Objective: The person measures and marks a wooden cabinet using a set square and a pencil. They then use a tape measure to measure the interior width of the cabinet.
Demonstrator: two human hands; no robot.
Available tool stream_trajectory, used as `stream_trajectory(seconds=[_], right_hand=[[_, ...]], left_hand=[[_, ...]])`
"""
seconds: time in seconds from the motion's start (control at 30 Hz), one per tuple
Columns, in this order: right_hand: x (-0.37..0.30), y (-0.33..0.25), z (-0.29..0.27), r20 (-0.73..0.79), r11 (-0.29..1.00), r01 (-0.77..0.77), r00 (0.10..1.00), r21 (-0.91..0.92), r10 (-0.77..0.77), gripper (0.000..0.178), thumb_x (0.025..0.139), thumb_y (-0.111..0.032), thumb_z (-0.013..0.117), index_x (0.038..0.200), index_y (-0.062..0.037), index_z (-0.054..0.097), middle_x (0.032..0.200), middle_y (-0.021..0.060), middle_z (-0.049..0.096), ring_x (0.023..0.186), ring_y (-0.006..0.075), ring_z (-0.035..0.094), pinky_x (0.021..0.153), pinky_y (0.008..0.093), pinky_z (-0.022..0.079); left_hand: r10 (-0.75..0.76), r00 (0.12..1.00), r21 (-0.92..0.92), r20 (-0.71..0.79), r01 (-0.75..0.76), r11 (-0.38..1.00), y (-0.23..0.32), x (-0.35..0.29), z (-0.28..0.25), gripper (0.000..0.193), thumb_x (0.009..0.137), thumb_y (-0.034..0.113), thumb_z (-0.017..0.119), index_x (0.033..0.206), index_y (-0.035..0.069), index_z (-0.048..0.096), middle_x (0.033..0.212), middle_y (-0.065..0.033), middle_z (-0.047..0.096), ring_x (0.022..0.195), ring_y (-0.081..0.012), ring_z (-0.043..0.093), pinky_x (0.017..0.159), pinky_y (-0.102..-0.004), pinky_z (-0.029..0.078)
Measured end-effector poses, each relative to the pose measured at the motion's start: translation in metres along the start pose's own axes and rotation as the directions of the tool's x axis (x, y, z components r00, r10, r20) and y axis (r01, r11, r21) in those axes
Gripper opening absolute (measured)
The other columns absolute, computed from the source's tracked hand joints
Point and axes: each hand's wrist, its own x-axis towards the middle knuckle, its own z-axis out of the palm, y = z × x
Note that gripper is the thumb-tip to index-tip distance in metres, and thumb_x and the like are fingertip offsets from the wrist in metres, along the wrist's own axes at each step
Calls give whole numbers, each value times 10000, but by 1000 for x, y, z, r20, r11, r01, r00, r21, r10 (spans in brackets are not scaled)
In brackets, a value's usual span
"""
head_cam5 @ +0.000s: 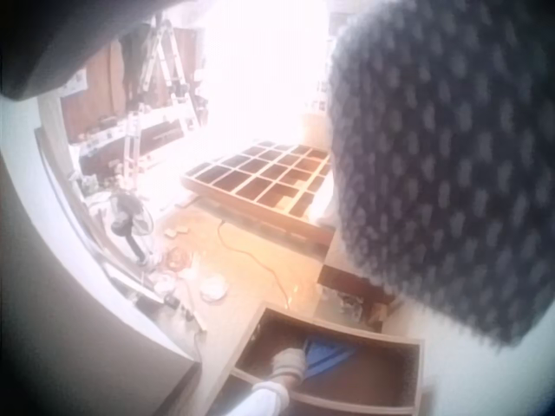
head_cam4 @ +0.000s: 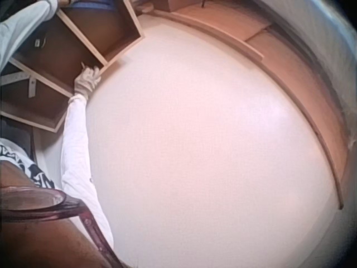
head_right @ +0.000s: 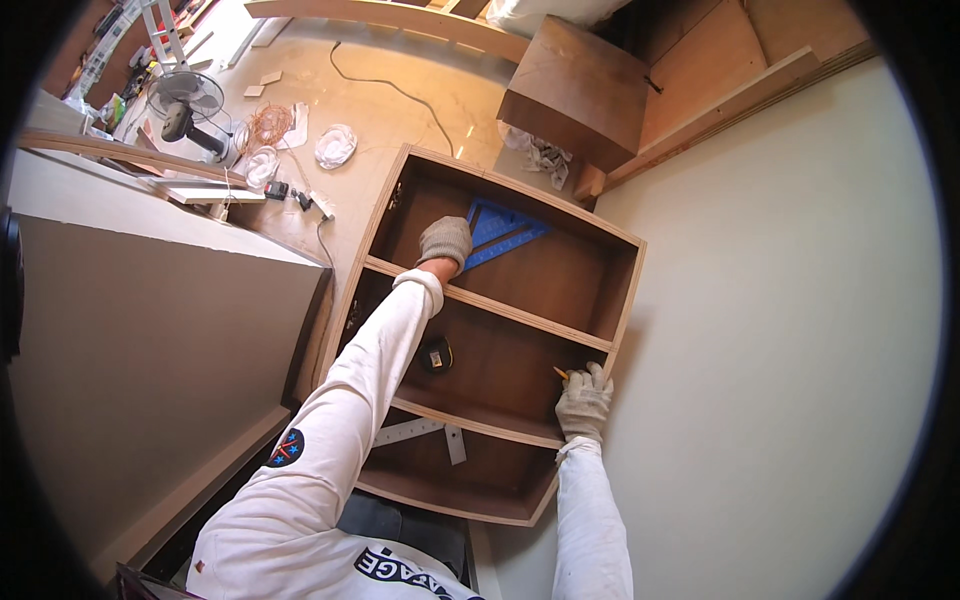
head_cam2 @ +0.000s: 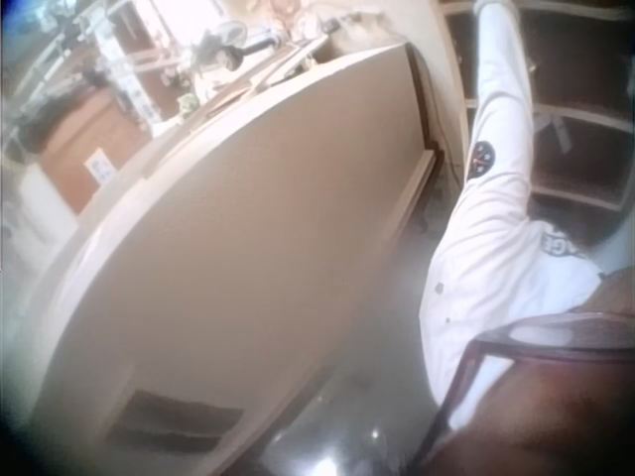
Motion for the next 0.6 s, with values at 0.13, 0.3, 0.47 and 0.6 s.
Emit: stream_trajectory(seconds=[0.13,0.3,0.47,0.6], right_hand=[[1,0,1,-6,1000,0,1000,6,0,169,939,-217,629,1047,-105,694,1114,41,721,1265,276,565,1047,568,405],[0,0,-1,-6,1000,5,1000,5,-5,170,940,-220,629,1047,-104,692,1109,40,720,1262,276,564,1044,562,406],[4,-5,-5,1,1000,4,1000,-12,-4,169,935,-221,633,1040,-103,692,1098,43,721,1257,284,566,1036,554,408],[0,-1,-3,-45,1000,18,999,8,-18,152,914,-179,657,1030,-84,675,1094,76,710,1252,303,563,1023,549,423]], left_hand=[[3,1000,17,-7,-3,1000,-1,1,3,223,969,191,617,1060,123,809,1114,-164,762,1048,-336,745,827,-454,616],[-17,1000,-27,-9,16,999,-1,0,3,224,968,183,614,1059,122,809,1113,-174,759,1054,-342,742,841,-452,613],[-71,997,-124,-7,70,990,-15,-1,-10,248,935,234,642,1043,77,800,1095,-213,746,1047,-381,728,858,-466,600],[39,999,-13,-24,-40,999,-13,-31,-32,218,904,226,660,983,82,804,986,-200,761,952,-371,751,821,-481,602]])
